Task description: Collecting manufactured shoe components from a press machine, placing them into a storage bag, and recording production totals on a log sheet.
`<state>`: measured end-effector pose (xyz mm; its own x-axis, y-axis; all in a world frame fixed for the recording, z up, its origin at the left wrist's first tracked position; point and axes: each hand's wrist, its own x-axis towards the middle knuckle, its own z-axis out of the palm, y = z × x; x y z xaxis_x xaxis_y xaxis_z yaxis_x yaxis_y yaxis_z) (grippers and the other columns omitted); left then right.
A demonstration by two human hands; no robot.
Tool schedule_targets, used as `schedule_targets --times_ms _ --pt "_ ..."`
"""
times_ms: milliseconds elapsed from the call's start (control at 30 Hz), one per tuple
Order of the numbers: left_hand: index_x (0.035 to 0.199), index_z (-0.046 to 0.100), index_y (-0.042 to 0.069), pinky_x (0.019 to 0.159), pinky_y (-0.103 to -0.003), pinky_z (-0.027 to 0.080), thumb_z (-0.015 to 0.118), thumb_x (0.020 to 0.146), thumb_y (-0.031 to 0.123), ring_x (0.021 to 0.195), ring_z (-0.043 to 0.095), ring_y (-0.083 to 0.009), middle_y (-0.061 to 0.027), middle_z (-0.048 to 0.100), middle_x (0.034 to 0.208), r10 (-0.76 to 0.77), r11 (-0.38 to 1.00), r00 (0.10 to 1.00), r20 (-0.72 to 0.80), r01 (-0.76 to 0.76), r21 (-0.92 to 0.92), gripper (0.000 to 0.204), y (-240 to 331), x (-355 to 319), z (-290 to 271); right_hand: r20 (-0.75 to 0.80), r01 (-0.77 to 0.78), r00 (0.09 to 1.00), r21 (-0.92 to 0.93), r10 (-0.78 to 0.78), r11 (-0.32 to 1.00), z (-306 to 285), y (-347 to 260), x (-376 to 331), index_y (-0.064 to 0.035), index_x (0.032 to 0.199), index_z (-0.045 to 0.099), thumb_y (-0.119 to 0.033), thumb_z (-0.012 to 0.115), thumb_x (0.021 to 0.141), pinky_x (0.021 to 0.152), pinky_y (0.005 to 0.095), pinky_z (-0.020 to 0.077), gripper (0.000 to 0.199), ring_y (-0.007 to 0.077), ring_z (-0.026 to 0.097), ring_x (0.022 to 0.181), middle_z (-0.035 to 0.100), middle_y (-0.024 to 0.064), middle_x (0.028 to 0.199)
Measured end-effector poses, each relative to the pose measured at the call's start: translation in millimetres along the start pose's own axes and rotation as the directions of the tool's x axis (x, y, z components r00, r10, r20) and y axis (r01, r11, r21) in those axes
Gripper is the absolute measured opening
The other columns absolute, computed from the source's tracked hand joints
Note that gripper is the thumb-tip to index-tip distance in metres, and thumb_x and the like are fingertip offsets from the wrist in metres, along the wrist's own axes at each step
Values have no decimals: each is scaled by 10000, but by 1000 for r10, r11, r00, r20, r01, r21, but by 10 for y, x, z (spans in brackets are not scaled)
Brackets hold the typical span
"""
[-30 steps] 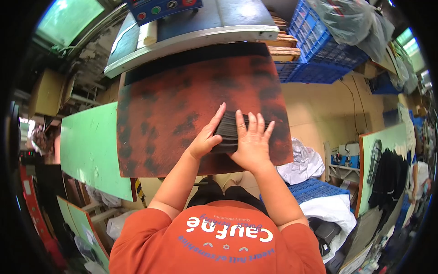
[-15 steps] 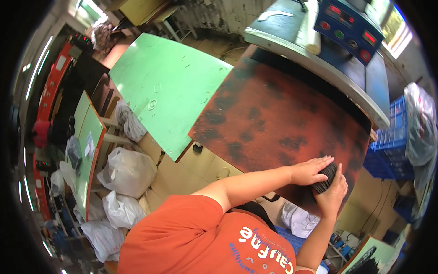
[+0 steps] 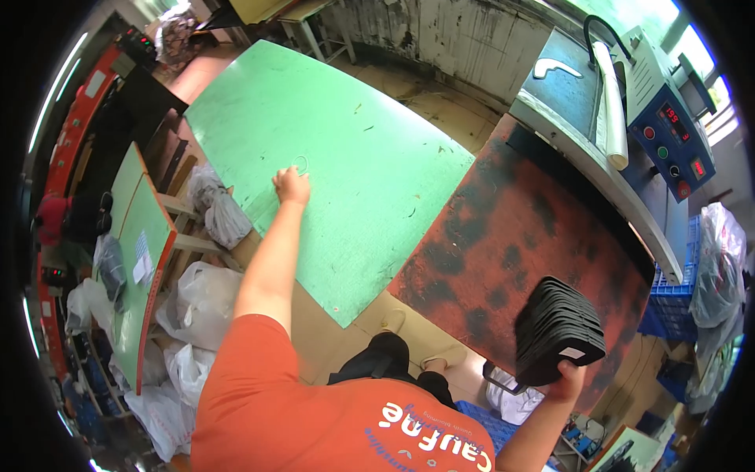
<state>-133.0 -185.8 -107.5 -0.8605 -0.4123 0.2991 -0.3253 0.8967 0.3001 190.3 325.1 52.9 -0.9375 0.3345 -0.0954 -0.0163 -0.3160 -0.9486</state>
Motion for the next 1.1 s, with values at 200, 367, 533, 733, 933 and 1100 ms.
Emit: schedule_targets --times_ms 200,367,533,733,933,1100 --pt "872 585 40 796 -371 434 547 835 123 902 524 -277 -91 597 896 432 886 895 110 -398 -239 99 159 100 -3 53 -314 931 618 361 721 429 990 26 -6 1248 421 -253 751 589 968 380 381 777 264 466 1142 481 102 1242" --pt "839 553 -15 707 -279 454 531 811 -16 723 569 -168 -95 594 748 770 430 472 429 113 -896 36 1290 -1044 -1263 403 -328 905 452 138 829 1229 779 252 37 1249 438 -161 785 506 973 355 365 844 239 474 1158 522 117 1225" --pt "934 568 14 525 -195 404 552 842 20 597 504 -83 -38 581 767 871 185 163 463 765 -617 94 2070 -1737 -1595 379 -277 923 539 65 796 916 980 -90 11 1200 489 -142 745 554 925 342 414 711 223 547 1049 566 126 1149" --pt "638 503 32 404 -230 254 570 847 117 468 320 -73 12 406 558 762 640 -625 168 691 -336 236 1973 -2601 -1366 -245 -1 969 -154 -37 988 606 462 -1606 -6 1060 567 -195 540 836 851 330 444 295 208 578 910 609 98 975" --pt "934 535 -40 420 -192 217 521 881 413 502 279 -32 20 372 644 699 694 -708 -102 706 -138 456 2483 -3971 -2165 -379 -138 920 -551 -99 823 230 -266 -3280 -26 1167 470 -216 588 781 861 333 436 446 237 560 955 568 152 1048" --pt "1104 583 51 648 -359 472 657 754 243 808 604 -282 -114 619 964 -238 -615 -929 -285 371 -696 405 2324 -5230 -3835 -760 -18 629 -227 -166 974 -111 410 -4541 -18 1342 285 -158 799 540 939 328 387 963 203 515 1080 532 143 1180"
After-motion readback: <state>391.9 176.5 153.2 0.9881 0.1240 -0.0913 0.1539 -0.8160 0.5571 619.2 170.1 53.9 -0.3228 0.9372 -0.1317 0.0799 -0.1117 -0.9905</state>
